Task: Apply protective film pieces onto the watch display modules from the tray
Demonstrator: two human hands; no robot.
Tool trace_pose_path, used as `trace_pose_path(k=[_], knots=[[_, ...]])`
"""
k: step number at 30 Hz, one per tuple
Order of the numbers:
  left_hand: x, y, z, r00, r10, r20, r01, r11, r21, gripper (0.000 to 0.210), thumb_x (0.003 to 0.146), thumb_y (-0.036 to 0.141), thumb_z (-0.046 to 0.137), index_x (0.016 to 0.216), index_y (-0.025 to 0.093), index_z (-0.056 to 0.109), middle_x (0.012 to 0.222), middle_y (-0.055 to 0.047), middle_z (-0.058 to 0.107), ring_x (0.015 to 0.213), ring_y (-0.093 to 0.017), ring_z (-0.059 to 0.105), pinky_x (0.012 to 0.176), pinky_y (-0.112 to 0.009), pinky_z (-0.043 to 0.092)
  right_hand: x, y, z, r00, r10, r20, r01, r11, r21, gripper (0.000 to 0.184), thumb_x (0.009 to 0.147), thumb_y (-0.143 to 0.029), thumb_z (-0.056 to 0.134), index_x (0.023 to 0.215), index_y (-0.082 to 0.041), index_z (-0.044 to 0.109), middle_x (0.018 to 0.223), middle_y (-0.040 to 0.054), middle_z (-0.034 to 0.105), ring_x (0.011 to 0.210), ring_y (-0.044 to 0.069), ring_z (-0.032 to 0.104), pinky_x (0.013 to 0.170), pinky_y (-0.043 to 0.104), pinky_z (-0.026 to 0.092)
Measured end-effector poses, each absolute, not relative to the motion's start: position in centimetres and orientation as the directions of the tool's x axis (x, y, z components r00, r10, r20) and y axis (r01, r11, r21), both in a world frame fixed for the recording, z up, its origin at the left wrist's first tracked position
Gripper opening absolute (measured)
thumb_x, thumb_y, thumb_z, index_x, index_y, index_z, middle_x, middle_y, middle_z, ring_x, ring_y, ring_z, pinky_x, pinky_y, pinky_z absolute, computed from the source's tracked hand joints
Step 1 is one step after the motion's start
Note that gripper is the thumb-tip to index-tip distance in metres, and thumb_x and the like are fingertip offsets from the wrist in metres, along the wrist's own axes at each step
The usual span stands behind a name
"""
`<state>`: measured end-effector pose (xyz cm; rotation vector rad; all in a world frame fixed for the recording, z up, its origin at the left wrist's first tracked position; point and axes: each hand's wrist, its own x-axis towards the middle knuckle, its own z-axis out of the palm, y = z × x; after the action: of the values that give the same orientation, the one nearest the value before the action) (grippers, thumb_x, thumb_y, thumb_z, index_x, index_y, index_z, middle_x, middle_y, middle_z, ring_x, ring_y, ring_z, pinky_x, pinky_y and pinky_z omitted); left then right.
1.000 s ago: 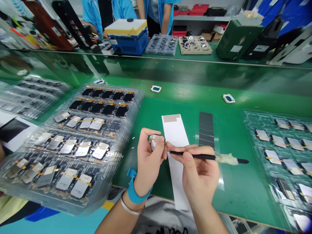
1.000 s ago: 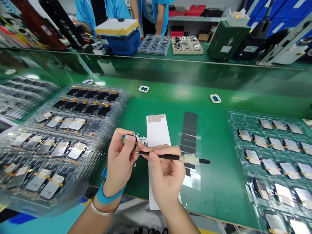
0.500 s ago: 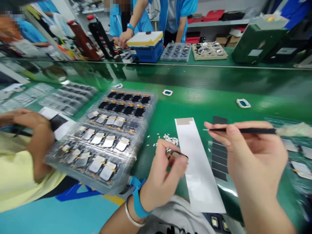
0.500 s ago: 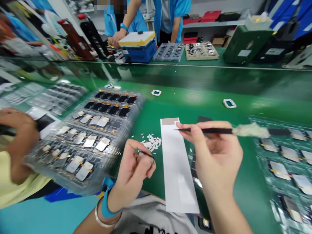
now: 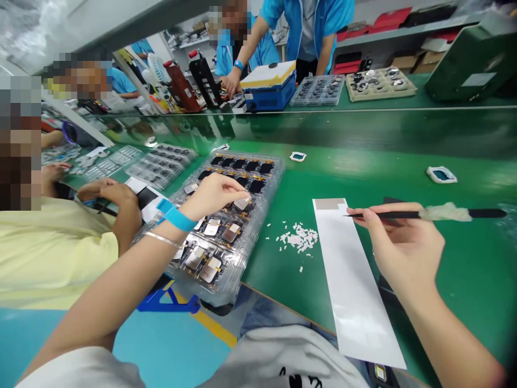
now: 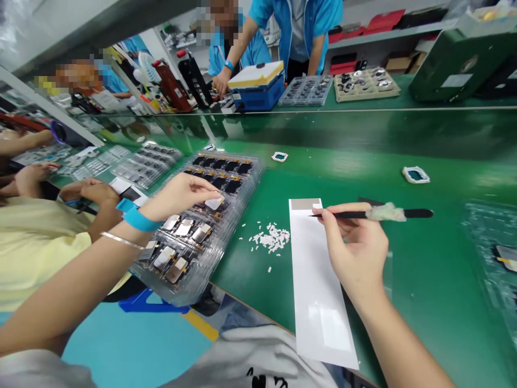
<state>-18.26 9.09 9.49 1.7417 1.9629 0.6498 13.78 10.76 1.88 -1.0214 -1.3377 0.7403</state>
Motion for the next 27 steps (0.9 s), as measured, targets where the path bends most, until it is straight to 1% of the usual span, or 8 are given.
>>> trace_pose_path(k=[4,7,9,11,13,17,23,27], knots=[[-18.8,9.5,8.7,-0.107,0.994,-0.020,0.825,0.100,0.556,0.027,0.071,0.043,0.080,0.075,0.016,0.077,0.053,-0.002,0.068,0.049,-0.015,0.056,0.049,-0.025,0.040,13.9,10.3,1.7,0.095,0.884,0.458,0.225,0.430,-0.875,0.011,0.087,-0.031,0.071,0.082,-0.022,0.070,0.086,0.0009,0.072,0.080,0.020,0.076,0.077,0.031,0.066],[-17.8,8.4,10.3,-0.120,0.990,0.074,0.849,0.064,0.524,0.025,0.077,0.043,0.076,0.074,0.018,0.077,0.064,-0.004,0.072,0.060,-0.018,0.063,0.057,-0.026,0.045,13.8,9.9,2.1,0.080,0.861,0.503,0.297,0.461,-0.836,0.010,0.088,-0.028,0.070,0.080,-0.023,0.071,0.088,0.0005,0.072,0.078,0.017,0.076,0.073,0.027,0.065],[-16.6,7.8,11.4,-0.117,0.988,0.104,0.759,0.021,0.651,0.021,0.082,0.037,0.073,0.087,0.017,0.078,0.082,-0.006,0.077,0.075,-0.020,0.069,0.067,-0.027,0.051,13.7,9.7,2.2,0.070,0.845,0.530,0.344,0.478,-0.808,0.011,0.089,-0.027,0.069,0.079,-0.023,0.072,0.089,0.0007,0.071,0.076,0.017,0.075,0.072,0.027,0.065],[-15.3,7.3,11.9,-0.055,0.998,0.004,0.498,0.024,0.867,0.025,0.083,0.029,0.072,0.105,0.017,0.074,0.098,-0.008,0.078,0.087,-0.021,0.073,0.077,-0.029,0.056,13.7,9.7,2.2,0.060,0.840,0.540,0.360,0.487,-0.796,0.010,0.089,-0.027,0.069,0.080,-0.023,0.073,0.090,0.0008,0.071,0.076,0.016,0.075,0.071,0.027,0.064],[-13.9,7.1,11.6,0.070,0.987,-0.141,0.194,0.126,0.973,0.033,0.081,0.022,0.074,0.113,0.017,0.070,0.105,-0.010,0.077,0.094,-0.021,0.074,0.082,-0.030,0.059,13.7,9.7,2.0,0.058,0.849,0.525,0.337,0.478,-0.811,0.010,0.089,-0.028,0.069,0.081,-0.023,0.073,0.090,0.0008,0.071,0.077,0.016,0.075,0.072,0.027,0.064],[-12.3,7.1,10.5,0.166,0.952,-0.256,-0.028,0.265,0.964,0.036,0.074,0.010,0.079,0.109,0.014,0.071,0.099,-0.011,0.077,0.088,-0.018,0.075,0.079,-0.026,0.062,13.7,9.6,1.6,0.043,0.873,0.485,0.301,0.452,-0.840,0.012,0.089,-0.029,0.068,0.082,-0.021,0.072,0.091,0.0017,0.071,0.079,0.016,0.075,0.074,0.027,0.063],[-12.0,7.7,10.0,0.142,0.950,-0.278,-0.115,0.294,0.949,0.036,0.066,0.001,0.081,0.098,0.014,0.071,0.088,-0.006,0.075,0.078,-0.013,0.072,0.072,-0.021,0.061,13.7,9.6,1.6,0.031,0.871,0.491,0.314,0.458,-0.832,0.012,0.090,-0.027,0.068,0.081,-0.021,0.072,0.090,0.0015,0.071,0.077,0.015,0.075,0.071,0.024,0.062],[-12.1,7.8,9.2,0.139,0.963,-0.232,-0.084,0.245,0.966,0.038,0.063,0.000,0.082,0.096,0.014,0.069,0.087,-0.004,0.072,0.078,-0.010,0.070,0.073,-0.019,0.059,13.6,9.6,1.5,0.010,0.870,0.493,0.310,0.466,-0.829,0.010,0.089,-0.026,0.068,0.082,-0.021,0.071,0.089,0.0007,0.071,0.078,0.014,0.075,0.072,0.023,0.061]])
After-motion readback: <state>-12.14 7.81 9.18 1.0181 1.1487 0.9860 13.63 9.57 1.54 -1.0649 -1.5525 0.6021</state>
